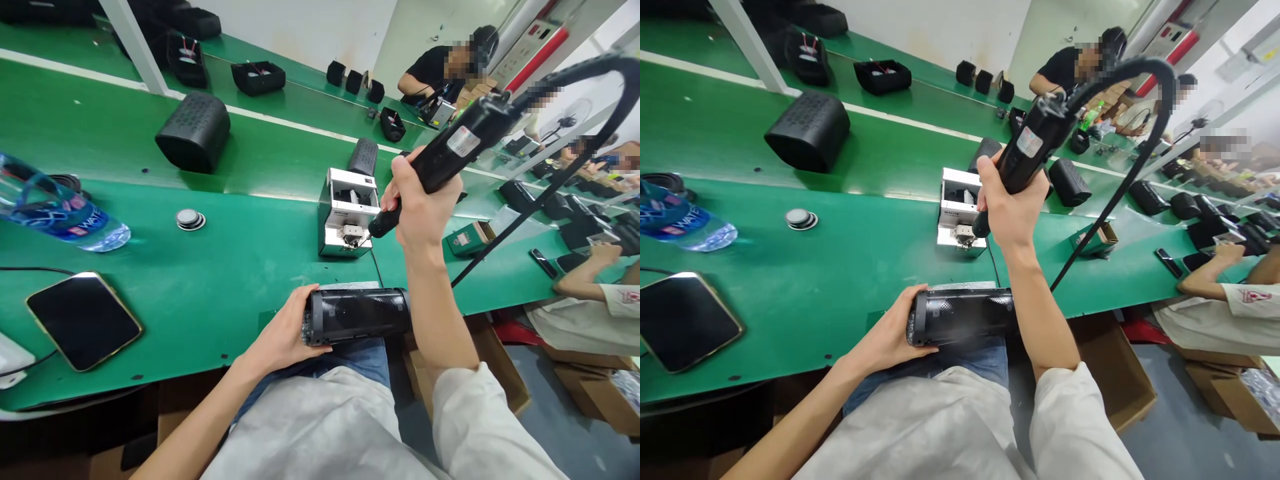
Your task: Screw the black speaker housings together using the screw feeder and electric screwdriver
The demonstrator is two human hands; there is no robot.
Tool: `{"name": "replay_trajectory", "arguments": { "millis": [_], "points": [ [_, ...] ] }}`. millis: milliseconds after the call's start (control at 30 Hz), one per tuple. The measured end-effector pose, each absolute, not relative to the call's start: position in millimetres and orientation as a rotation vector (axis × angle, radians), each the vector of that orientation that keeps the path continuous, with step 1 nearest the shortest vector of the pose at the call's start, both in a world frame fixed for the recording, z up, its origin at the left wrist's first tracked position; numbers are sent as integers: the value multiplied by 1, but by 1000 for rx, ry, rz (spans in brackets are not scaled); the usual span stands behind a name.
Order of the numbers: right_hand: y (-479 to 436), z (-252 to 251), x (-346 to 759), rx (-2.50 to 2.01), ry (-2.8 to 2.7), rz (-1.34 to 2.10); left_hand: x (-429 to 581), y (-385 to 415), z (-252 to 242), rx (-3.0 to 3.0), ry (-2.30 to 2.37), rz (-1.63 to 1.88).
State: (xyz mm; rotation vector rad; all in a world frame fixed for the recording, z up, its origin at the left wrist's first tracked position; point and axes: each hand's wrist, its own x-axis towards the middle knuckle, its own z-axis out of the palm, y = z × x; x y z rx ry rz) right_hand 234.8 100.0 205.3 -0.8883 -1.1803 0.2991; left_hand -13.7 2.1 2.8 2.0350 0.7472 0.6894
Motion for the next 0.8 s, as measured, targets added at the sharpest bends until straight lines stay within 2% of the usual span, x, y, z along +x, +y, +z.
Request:
{"name": "replay_trajectory", "arguments": {
  "millis": [267, 467, 600, 800],
  "points": [
    [79, 224, 224, -904, -1226, 97, -14, 3, 1, 2033, 739, 700],
    [93, 218, 225, -1021, -1223, 179, -14, 2, 2, 2042, 750, 670],
    [94, 214, 230, -930, -1199, 241, -14, 2, 0, 2052, 752, 689],
    [48, 232, 218, -781, -1158, 317, -15, 4, -6, 2117, 670, 743]
  ]
}}
